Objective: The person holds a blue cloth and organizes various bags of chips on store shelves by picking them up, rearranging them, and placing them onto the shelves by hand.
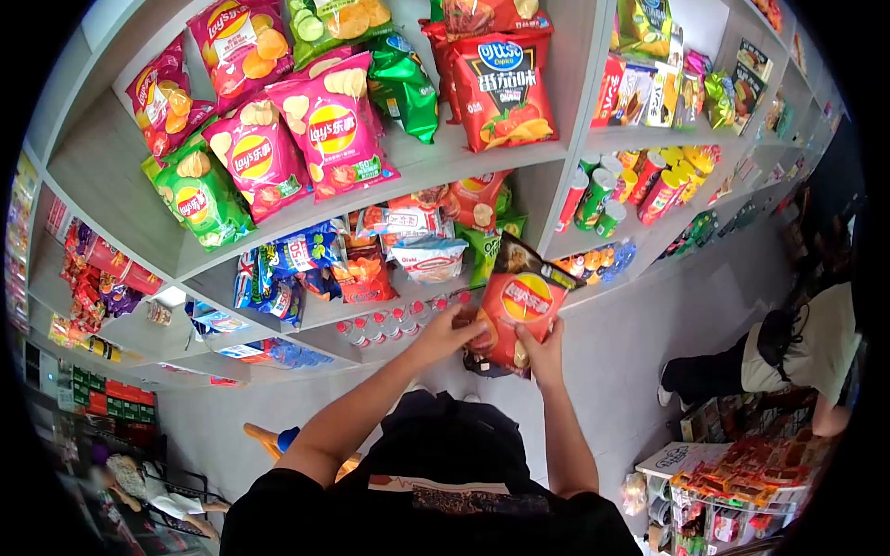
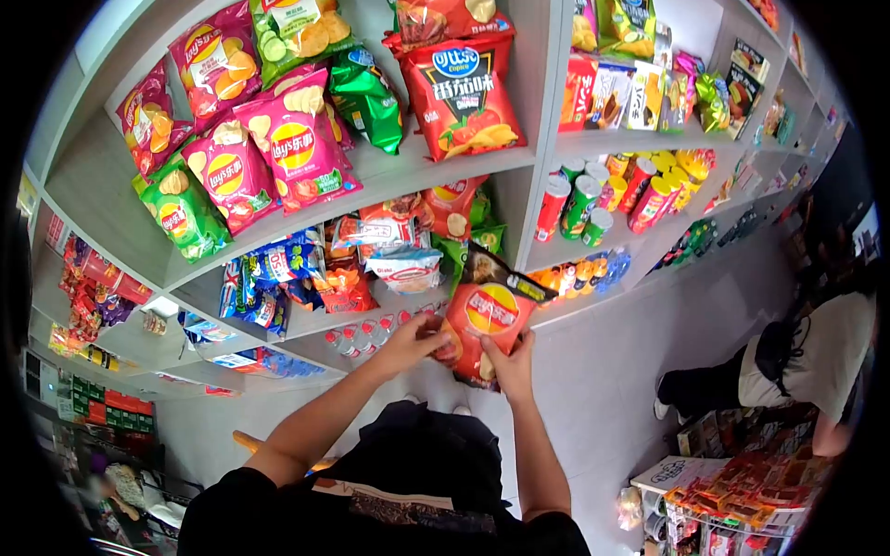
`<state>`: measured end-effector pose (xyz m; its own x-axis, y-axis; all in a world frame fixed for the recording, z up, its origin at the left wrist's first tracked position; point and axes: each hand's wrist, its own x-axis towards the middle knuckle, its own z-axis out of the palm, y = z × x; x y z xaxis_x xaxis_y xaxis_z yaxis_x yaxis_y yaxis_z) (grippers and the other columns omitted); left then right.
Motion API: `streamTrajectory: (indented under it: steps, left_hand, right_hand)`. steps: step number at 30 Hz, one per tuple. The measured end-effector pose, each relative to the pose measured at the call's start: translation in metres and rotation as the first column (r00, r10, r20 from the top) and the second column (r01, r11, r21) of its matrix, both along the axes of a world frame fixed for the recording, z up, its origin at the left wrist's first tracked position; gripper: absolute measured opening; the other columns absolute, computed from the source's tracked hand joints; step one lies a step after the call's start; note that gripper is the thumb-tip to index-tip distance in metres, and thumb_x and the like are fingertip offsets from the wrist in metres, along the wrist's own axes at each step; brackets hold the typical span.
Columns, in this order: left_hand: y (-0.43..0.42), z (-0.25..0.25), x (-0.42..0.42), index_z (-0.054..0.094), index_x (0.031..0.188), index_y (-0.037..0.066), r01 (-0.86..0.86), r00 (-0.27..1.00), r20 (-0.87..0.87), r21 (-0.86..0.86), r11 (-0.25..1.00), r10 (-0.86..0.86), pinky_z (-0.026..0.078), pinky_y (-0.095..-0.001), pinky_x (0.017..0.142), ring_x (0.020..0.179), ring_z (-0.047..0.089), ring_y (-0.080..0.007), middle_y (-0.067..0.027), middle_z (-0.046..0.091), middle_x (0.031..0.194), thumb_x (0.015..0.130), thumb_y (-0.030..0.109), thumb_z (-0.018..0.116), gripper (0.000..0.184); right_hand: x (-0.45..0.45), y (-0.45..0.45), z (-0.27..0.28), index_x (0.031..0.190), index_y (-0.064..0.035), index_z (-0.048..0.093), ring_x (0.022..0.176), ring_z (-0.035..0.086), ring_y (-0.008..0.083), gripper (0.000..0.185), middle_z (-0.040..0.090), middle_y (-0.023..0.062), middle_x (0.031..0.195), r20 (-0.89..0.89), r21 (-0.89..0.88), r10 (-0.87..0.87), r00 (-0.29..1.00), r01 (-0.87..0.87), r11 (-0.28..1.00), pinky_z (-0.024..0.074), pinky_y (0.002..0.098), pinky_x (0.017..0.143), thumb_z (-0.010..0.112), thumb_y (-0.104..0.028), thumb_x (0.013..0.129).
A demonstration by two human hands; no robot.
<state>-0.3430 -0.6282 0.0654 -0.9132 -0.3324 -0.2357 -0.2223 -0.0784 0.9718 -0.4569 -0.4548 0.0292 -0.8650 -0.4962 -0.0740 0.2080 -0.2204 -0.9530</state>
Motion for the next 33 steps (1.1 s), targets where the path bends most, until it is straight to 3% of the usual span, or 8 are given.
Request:
streamTrajectory:
  steps: [6, 9, 16, 19, 21, 25, 28, 33]
  left_hand:
    - [-0.015, -0.010, 0.016, 0.044, 0.126, -0.003, -0.152, 0.988, 0.075, 0.269, 0.951, 0.136, 0.052, -0.0320, 0.087, 0.105, 0.060, -0.0175, -0.0114, 0.056, 0.119, 0.092, 0.022, 0.064, 0.047]
    - [-0.014, 0.004, 0.027, 0.045, 0.126, -0.003, -0.009, 0.987, 0.155, 0.262, 0.965, -0.033, 0.053, -0.0320, 0.087, 0.104, 0.062, -0.0184, -0.0114, 0.058, 0.117, 0.090, 0.022, 0.066, 0.048]
    - [-0.017, -0.022, 0.037, 0.048, 0.123, -0.005, -0.002, 0.988, 0.151, 0.249, 0.968, -0.037, 0.054, -0.0284, 0.082, 0.095, 0.065, -0.0182, -0.0120, 0.062, 0.111, 0.088, 0.023, 0.068, 0.049]
    - [-0.015, -0.021, 0.027, 0.046, 0.126, -0.001, 0.101, 0.985, 0.107, 0.278, 0.955, -0.135, 0.052, -0.0338, 0.087, 0.100, 0.062, -0.0205, -0.0096, 0.061, 0.112, 0.094, 0.025, 0.059, 0.043]
    - [-0.016, -0.014, 0.019, 0.050, 0.124, 0.003, 0.152, 0.976, 0.113, 0.270, 0.951, -0.188, 0.050, -0.0334, 0.087, 0.101, 0.060, -0.0195, -0.0082, 0.060, 0.114, 0.098, 0.028, 0.053, 0.037]
    - [-0.016, -0.013, -0.003, 0.053, 0.120, 0.004, 0.249, 0.947, 0.155, 0.195, 0.949, -0.281, 0.049, -0.0318, 0.086, 0.099, 0.060, -0.0177, -0.0074, 0.060, 0.113, 0.098, 0.028, 0.051, 0.033]
    - [-0.010, -0.006, -0.027, 0.054, 0.119, 0.004, 0.319, 0.923, 0.170, 0.166, 0.933, -0.346, 0.049, -0.0313, 0.085, 0.100, 0.061, -0.0169, -0.0069, 0.061, 0.113, 0.098, 0.027, 0.051, 0.031]
    - [0.014, -0.013, -0.056, 0.054, 0.118, 0.005, 0.301, 0.930, 0.172, 0.143, 0.943, -0.324, 0.049, -0.0310, 0.085, 0.100, 0.061, -0.0163, -0.0067, 0.061, 0.112, 0.098, 0.025, 0.051, 0.029]
  right_hand:
    - [0.001, -0.030, -0.012, 0.120, 0.0000, 0.030, 0.104, 0.059, 0.0206, 0.061, 0.057, 0.0180, 0.115, 0.021, -0.030, 0.044, 0.999, -0.043, 0.999, 0.0511, 0.0324, 0.087, 0.076, -0.010, 0.081]
    - [0.009, -0.031, -0.022, 0.124, 0.0005, 0.028, 0.102, 0.060, 0.0201, 0.068, 0.058, 0.0172, 0.114, 0.018, -0.032, 0.060, 0.998, -0.060, 0.998, 0.0515, 0.0314, 0.086, 0.077, -0.013, 0.080]
    - [0.015, -0.021, -0.028, 0.138, -0.0054, 0.029, 0.113, 0.053, 0.0176, 0.069, 0.054, 0.0096, 0.123, 0.185, -0.212, 0.251, 0.950, -0.211, 0.954, 0.0444, 0.0330, 0.097, 0.072, -0.012, 0.084]
    - [0.002, 0.004, -0.020, 0.137, -0.0054, 0.034, 0.109, 0.055, 0.0182, 0.065, 0.056, 0.0104, 0.121, 0.170, -0.146, 0.121, 0.978, -0.096, 0.985, 0.0472, 0.0333, 0.093, 0.071, -0.014, 0.085]
    - [-0.018, 0.024, -0.019, 0.133, -0.0033, 0.038, 0.101, 0.061, 0.0199, 0.058, 0.057, 0.0123, 0.119, 0.331, -0.126, -0.142, 0.933, 0.193, 0.973, 0.0536, 0.0337, 0.083, 0.070, -0.019, 0.086]
    - [-0.103, 0.044, 0.021, 0.126, -0.0025, 0.042, 0.099, 0.061, 0.0187, 0.049, 0.057, 0.0120, 0.116, 0.127, -0.173, -0.433, 0.892, 0.450, 0.876, 0.0537, 0.0327, 0.082, 0.067, -0.024, 0.089]
    - [-0.176, 0.037, 0.045, 0.131, -0.0050, 0.038, 0.094, 0.064, 0.0202, 0.056, 0.058, 0.0109, 0.113, 0.162, -0.135, -0.413, 0.896, 0.435, 0.890, 0.0596, 0.0358, 0.065, 0.065, -0.029, 0.089]
    - [-0.274, -0.005, 0.060, 0.126, 0.0008, 0.041, 0.092, 0.066, 0.0247, 0.054, 0.059, 0.0153, 0.114, 0.252, -0.148, -0.244, 0.936, 0.287, 0.946, 0.0589, 0.0403, 0.073, 0.066, -0.028, 0.088]
